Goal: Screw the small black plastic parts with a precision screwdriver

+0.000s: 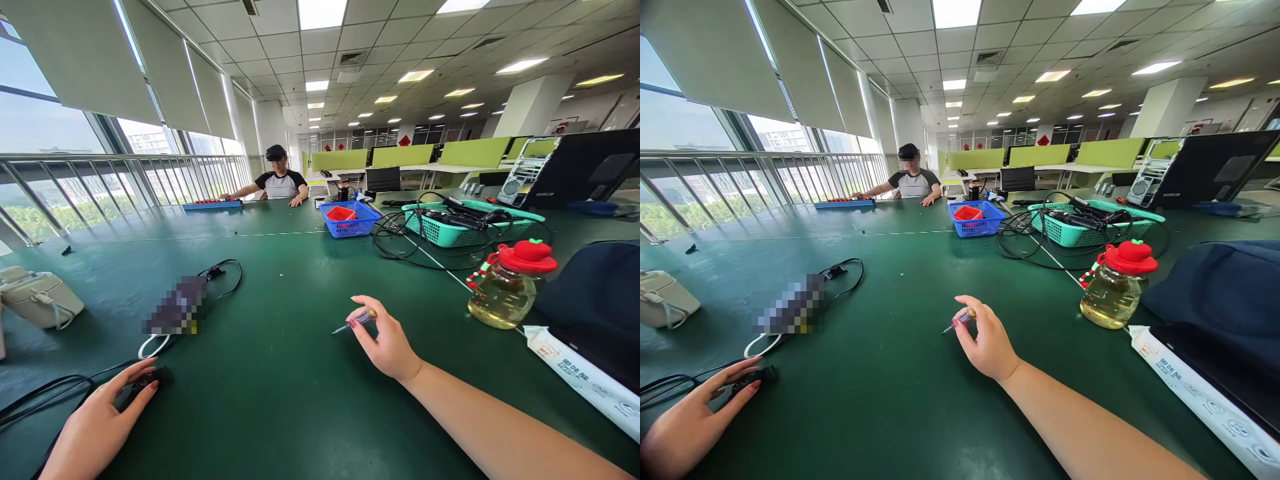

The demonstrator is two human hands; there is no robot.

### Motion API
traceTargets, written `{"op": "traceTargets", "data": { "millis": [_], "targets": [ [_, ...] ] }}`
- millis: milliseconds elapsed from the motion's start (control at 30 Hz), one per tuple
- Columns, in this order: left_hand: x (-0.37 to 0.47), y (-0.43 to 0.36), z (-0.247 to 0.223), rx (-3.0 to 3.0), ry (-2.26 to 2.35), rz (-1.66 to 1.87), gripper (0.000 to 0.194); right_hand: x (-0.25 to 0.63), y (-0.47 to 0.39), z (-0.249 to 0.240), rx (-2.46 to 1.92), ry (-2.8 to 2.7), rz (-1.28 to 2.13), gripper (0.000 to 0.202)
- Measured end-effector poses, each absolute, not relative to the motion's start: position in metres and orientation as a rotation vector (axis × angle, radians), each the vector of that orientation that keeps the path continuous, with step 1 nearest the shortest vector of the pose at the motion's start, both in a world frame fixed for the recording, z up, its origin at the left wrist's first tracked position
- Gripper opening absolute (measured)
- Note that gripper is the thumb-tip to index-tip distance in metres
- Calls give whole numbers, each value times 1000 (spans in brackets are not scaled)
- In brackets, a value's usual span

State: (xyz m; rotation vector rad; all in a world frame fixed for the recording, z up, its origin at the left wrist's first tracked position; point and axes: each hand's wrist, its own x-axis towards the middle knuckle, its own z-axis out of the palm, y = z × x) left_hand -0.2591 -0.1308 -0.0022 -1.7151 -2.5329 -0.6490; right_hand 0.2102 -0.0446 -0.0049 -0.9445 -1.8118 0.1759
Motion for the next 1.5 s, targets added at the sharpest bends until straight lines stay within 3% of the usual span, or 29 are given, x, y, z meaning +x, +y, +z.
{"op": "traceTargets", "data": {
  "millis": [133, 333, 467, 767, 1033, 1233, 1500],
  "targets": [
    [-246, -132, 9, -1690, -2576, -630, 42, 210, -45, -4, -922, -1832, 136, 34],
    [-184, -119, 40, -2208, -2039, -735, 48, 209, -46, -5, -897, -1854, 66, 35],
    [-110, -86, 58, -2564, -1820, -632, 41, 210, -47, -4, -884, -1868, 30, 34],
    [13, -12, 35, -2794, -1574, -493, 42, 213, -51, -1, -863, -1915, -22, 33],
    [12, -2, 11, -2866, -1557, -589, 43, 210, -51, -1, -780, -1941, -36, 34],
    [2, 8, 2, -2924, -1718, -776, 56, 211, -50, 1, -763, -1936, -45, 35],
    [0, 12, -6, -2802, -1756, -823, 33, 208, -56, 4, -607, -2057, -65, 29]
  ]
}}
